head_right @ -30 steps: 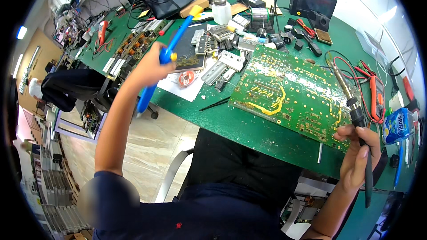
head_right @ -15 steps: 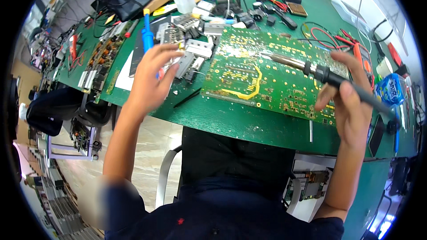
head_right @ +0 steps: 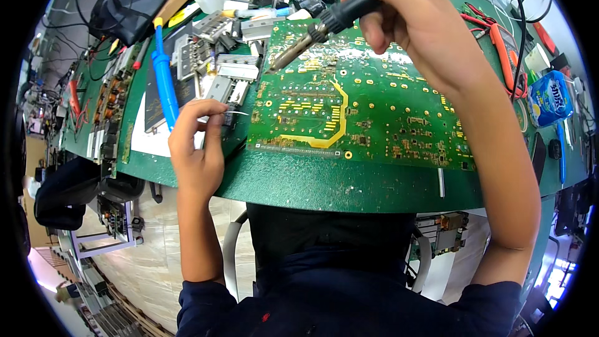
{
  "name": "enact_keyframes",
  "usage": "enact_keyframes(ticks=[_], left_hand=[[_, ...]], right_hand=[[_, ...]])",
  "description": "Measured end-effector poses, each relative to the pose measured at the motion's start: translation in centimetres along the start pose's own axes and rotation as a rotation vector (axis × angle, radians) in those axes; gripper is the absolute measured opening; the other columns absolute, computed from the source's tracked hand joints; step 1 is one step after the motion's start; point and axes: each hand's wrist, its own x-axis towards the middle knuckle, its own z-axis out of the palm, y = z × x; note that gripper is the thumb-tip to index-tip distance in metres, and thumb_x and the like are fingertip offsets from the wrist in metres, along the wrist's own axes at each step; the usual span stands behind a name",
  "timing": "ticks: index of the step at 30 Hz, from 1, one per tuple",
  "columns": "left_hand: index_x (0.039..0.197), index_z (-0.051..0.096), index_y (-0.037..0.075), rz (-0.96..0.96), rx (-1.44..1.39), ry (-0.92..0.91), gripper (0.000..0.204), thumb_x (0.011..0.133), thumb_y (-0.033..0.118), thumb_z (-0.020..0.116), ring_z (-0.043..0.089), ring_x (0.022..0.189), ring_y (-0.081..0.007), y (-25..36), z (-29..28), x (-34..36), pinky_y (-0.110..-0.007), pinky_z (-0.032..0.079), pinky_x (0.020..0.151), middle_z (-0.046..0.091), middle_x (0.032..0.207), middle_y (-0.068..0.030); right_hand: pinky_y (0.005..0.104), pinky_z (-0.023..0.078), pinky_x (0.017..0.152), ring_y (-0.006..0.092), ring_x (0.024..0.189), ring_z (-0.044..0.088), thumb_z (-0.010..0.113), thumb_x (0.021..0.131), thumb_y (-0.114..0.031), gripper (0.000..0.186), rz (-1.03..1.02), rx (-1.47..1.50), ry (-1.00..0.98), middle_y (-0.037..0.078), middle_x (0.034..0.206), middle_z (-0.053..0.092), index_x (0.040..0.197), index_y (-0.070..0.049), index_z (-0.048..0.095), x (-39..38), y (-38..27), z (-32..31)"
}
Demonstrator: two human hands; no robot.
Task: The person solders components on a green circuit board using a soldering iron and uses a blue desoldering pump to remove solder. They also use a screwdriver to adjust a heat sink attached to the side of the board.
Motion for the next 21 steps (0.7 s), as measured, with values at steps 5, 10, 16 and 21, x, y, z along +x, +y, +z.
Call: enact_keyframes(ticks=[5,10,16,21], left_hand=[[0.09,0.064,-0.001,0.1,-0.047,0.011,0.014,0.079,-0.01,0.065,0.062,0.07,-0.021,0.5,0.8,0.2,-0.028,0.048,0.063,0.064,0.084,-0.0108],[0.09,0.068,-0.001,0.123,-0.012,0.031,0.018,0.074,-0.011,0.069,0.063,0.071,-0.0218,0.3,0.7,-0.2,-0.028,0.049,0.063,0.065,0.083,-0.0121],[0.09,0.069,0.0,0.075,-0.034,0.041,0.021,0.072,-0.009,0.073,0.062,0.071,-0.0216,0.2,1.0,-0.2,-0.028,0.049,0.062,0.064,0.082,-0.0115],[0.09,0.07,0.001,0.125,-0.074,0.007,0.024,0.068,-0.008,0.074,0.061,0.069,-0.0206,0.1,1.1,0.0,-0.027,0.047,0.06,0.063,0.081,-0.0107]], right_hand=[[0.021,0.036,0.049,0.0076,0.047,0.046,0.05,0.095,-0.031,0.031,0.054,-0.147,-0.02,0.0,0.054,0.048,0.091,-0.002,0.06,-1.4,0.8,0.4],[0.0196,0.029,0.039,0.0056,0.039,0.041,0.051,0.092,-0.035,0.031,0.129,-0.2,-0.02,0.0,0.06,0.049,0.087,-0.005,0.056,-1.3,1.3,1.1],[0.0181,0.029,0.036,0.0043,0.036,0.04,0.05,0.092,-0.037,0.033,0.199,-0.248,0.062,-0.001,0.058,0.047,0.086,-0.005,0.055,-1.6,1.6,1.4],[0.0178,0.026,0.034,0.0031,0.034,0.037,0.048,0.095,-0.039,0.036,0.227,-0.297,0.104,-0.002,0.055,0.045,0.084,-0.005,0.054,-1.6,1.5,1.2]])
